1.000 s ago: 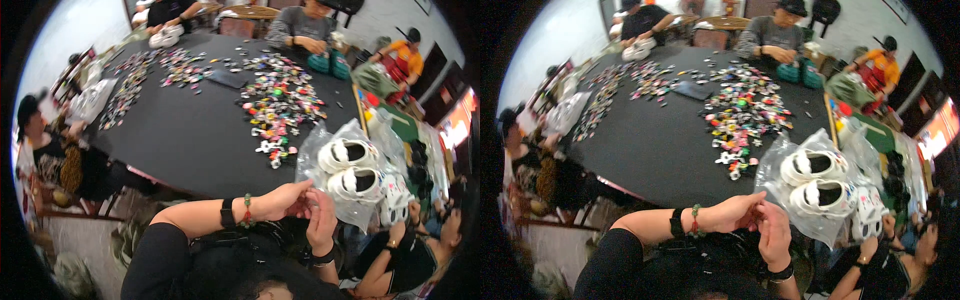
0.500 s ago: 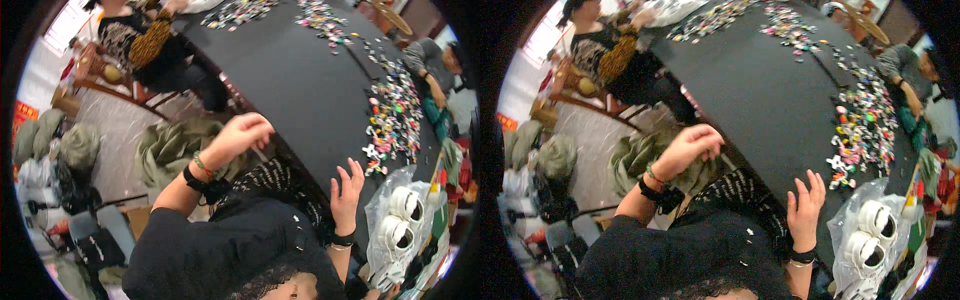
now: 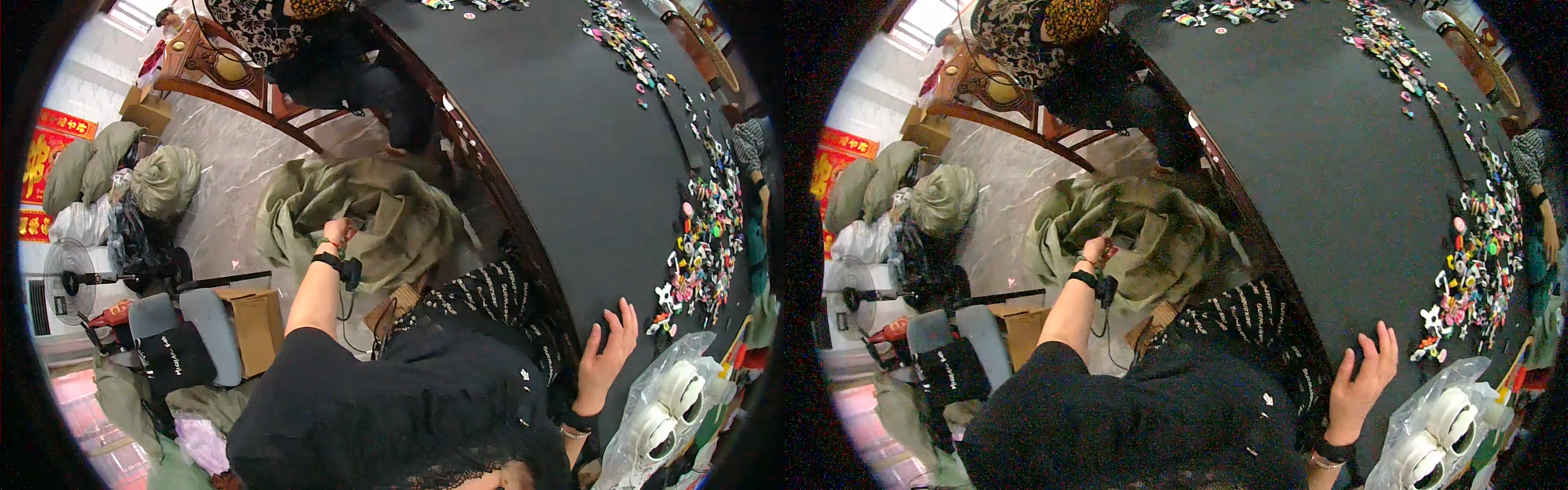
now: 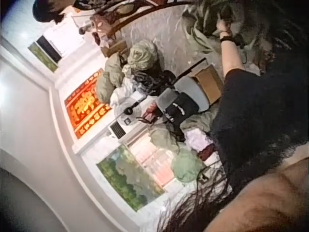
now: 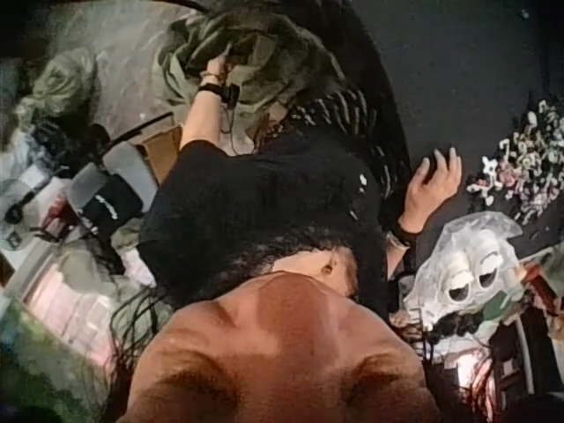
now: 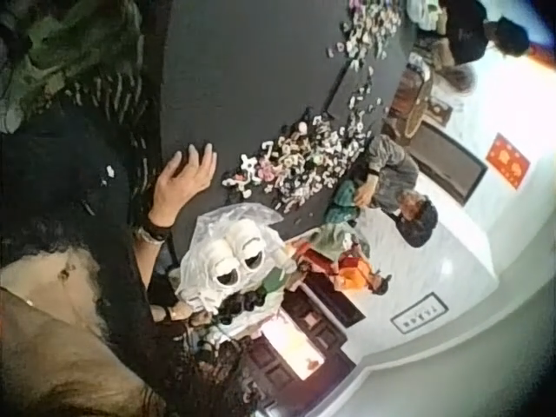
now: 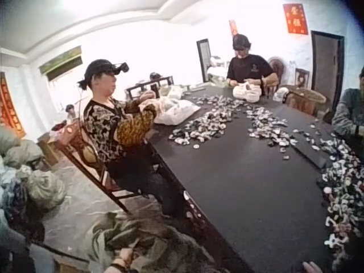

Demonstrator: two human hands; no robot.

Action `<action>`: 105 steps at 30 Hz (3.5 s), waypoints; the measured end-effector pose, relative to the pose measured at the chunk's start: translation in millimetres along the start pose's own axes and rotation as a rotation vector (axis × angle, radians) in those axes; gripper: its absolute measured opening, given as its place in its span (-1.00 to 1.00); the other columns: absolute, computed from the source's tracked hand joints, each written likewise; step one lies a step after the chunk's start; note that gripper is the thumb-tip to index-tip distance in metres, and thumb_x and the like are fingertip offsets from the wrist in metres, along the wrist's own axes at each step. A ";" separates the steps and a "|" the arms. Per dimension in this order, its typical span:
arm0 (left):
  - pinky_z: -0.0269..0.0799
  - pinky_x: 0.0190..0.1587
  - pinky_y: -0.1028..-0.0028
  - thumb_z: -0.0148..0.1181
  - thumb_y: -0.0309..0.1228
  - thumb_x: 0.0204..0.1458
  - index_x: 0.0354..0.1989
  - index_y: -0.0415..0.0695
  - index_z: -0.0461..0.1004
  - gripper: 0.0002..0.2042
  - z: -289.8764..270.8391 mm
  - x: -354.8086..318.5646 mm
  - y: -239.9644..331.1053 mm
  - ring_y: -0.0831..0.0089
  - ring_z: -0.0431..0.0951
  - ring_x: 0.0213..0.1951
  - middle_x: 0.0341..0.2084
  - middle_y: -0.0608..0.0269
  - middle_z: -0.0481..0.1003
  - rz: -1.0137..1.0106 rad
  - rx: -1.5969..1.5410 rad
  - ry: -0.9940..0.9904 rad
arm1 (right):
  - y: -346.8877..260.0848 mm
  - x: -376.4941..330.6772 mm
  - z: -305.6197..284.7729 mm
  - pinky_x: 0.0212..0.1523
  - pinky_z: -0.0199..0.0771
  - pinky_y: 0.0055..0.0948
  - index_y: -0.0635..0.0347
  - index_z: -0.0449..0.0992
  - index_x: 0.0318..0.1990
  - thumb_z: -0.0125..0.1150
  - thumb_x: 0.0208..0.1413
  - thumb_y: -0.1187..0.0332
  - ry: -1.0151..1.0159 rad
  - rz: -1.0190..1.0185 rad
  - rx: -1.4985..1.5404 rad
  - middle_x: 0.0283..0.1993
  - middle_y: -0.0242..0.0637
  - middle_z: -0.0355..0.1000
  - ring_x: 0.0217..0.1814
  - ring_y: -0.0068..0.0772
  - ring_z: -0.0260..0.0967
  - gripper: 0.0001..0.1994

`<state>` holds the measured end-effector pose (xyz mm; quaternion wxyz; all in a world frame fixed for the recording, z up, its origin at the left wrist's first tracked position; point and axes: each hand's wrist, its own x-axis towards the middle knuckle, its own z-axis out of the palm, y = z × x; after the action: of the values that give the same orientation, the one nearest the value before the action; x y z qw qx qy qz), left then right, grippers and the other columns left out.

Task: Attaching decorative charms to rubber clogs.

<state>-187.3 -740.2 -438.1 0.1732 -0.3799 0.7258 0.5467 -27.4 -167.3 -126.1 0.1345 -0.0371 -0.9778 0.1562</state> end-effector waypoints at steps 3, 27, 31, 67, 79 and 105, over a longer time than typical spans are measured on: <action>0.52 -0.25 0.19 0.16 -0.34 -0.02 -0.41 -0.18 0.61 -0.82 -0.1 35.5 -28.0 0.17 0.65 -0.33 -0.40 0.03 0.64 0.504 1.270 0.008 | 1.6 -0.5 0.8 0.36 0.04 -0.01 0.26 0.43 0.02 0.11 0.16 0.50 -0.010 -0.019 -0.033 0.35 -0.02 0.26 0.42 0.12 0.11 -0.73; 0.45 0.08 0.13 0.16 -0.29 0.05 0.00 -0.04 0.59 -0.67 241.7 15.1 -133.0 0.02 0.52 0.05 -0.03 0.07 0.56 0.476 1.048 -0.950 | 13.6 -1.4 7.1 0.36 0.10 -0.02 0.29 0.28 0.00 -0.14 0.31 0.36 -0.007 0.021 -0.172 0.31 0.09 0.24 0.34 0.13 0.18 -0.78; 0.44 0.09 0.13 0.17 -0.25 0.04 0.01 -0.05 0.58 -0.64 253.3 38.4 -109.3 0.02 0.51 0.06 -0.01 0.07 0.56 0.600 1.098 -0.947 | 12.4 -2.9 6.1 0.37 0.09 -0.02 0.29 0.27 -0.01 -0.14 0.31 0.36 -0.013 0.041 -0.185 0.31 0.09 0.23 0.34 0.13 0.18 -0.78; 0.52 -0.07 0.13 0.31 -0.13 -0.03 -0.09 -0.19 0.57 -0.58 117.4 128.3 -78.5 0.00 0.58 -0.10 -0.18 -0.03 0.58 0.523 1.179 -0.419 | 25.7 -12.2 2.1 0.37 0.06 0.00 0.25 0.24 -0.01 -0.21 0.31 0.35 -0.039 0.088 -0.212 0.33 0.15 0.17 0.37 0.17 0.13 -0.78; 0.38 -0.58 0.34 0.25 -0.20 0.07 -0.32 -0.17 0.47 -0.74 -21.8 -62.5 124.3 0.37 0.46 -0.59 -0.56 0.24 0.42 0.268 0.014 0.021 | 5.7 6.0 14.9 0.33 0.10 -0.05 0.25 0.39 -0.08 0.02 0.00 0.58 0.080 0.091 -0.157 0.27 -0.01 0.30 0.36 0.09 0.18 -0.72; 0.49 -0.15 0.39 0.06 -0.47 0.26 -0.19 -0.18 0.38 -0.94 245.6 -411.5 264.1 0.28 0.62 -0.19 -0.26 0.12 0.58 0.545 -0.346 -1.107 | 19.2 -13.7 11.4 0.23 0.26 -0.07 0.20 0.47 -0.02 0.24 0.05 0.41 0.285 -0.092 0.015 0.20 -0.10 0.36 0.30 -0.02 0.25 -0.69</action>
<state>-155.2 -333.9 -73.0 0.3134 0.1341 0.5006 0.7958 -16.7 -154.0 -146.0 0.2793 -0.0131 -0.9483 0.1501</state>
